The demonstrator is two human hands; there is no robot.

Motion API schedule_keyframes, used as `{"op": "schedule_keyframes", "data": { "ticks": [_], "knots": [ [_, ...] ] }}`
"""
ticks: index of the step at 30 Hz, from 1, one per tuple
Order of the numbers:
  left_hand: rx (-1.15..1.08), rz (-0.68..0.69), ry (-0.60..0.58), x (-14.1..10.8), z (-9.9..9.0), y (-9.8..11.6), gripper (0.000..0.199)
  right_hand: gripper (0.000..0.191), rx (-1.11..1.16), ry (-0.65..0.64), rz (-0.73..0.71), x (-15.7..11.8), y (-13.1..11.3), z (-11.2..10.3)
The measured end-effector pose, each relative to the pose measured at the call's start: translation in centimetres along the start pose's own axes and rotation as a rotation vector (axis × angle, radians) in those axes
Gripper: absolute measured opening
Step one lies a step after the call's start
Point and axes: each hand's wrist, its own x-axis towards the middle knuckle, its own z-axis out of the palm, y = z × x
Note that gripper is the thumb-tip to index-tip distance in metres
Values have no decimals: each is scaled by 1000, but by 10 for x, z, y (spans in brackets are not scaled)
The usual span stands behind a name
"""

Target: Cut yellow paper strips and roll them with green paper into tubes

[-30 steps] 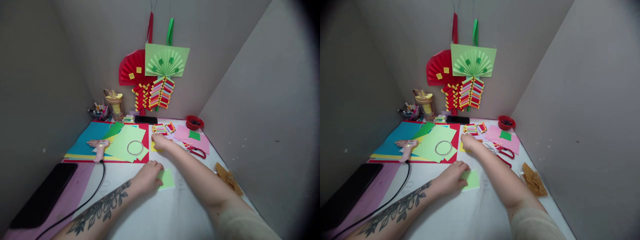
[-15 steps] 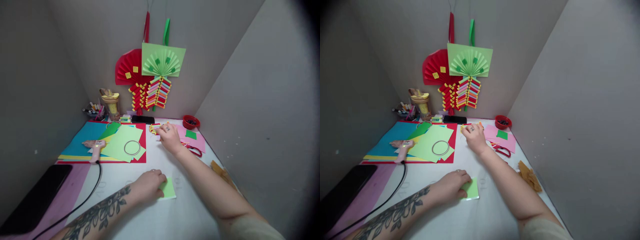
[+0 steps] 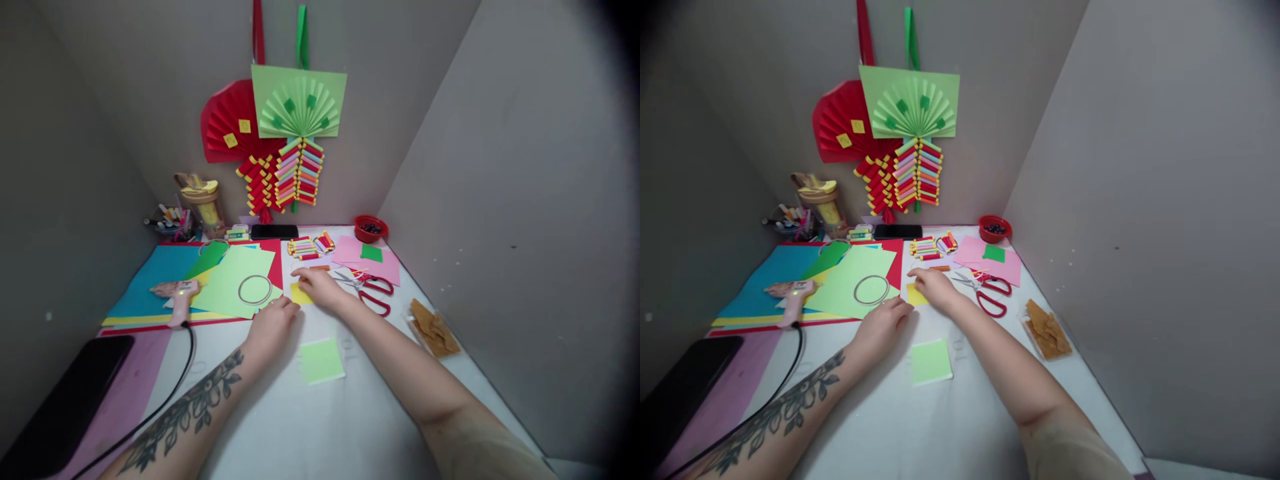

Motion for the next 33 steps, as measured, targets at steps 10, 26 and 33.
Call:
{"op": "schedule_keyframes", "data": {
  "ticks": [10, 26, 33],
  "knots": [
    [94, 129, -9, 8, 3, -11, 30, 26, -298, -10, -142, -50, -3, -11],
    [174, 100, 44, 31, 13, -14, 25, 24, -346, -43, -161, -55, 6, -6],
    [89, 87, 36, 33, 12, -14, 29, 36, -354, -46, -270, -54, 15, -2]
  ]
}}
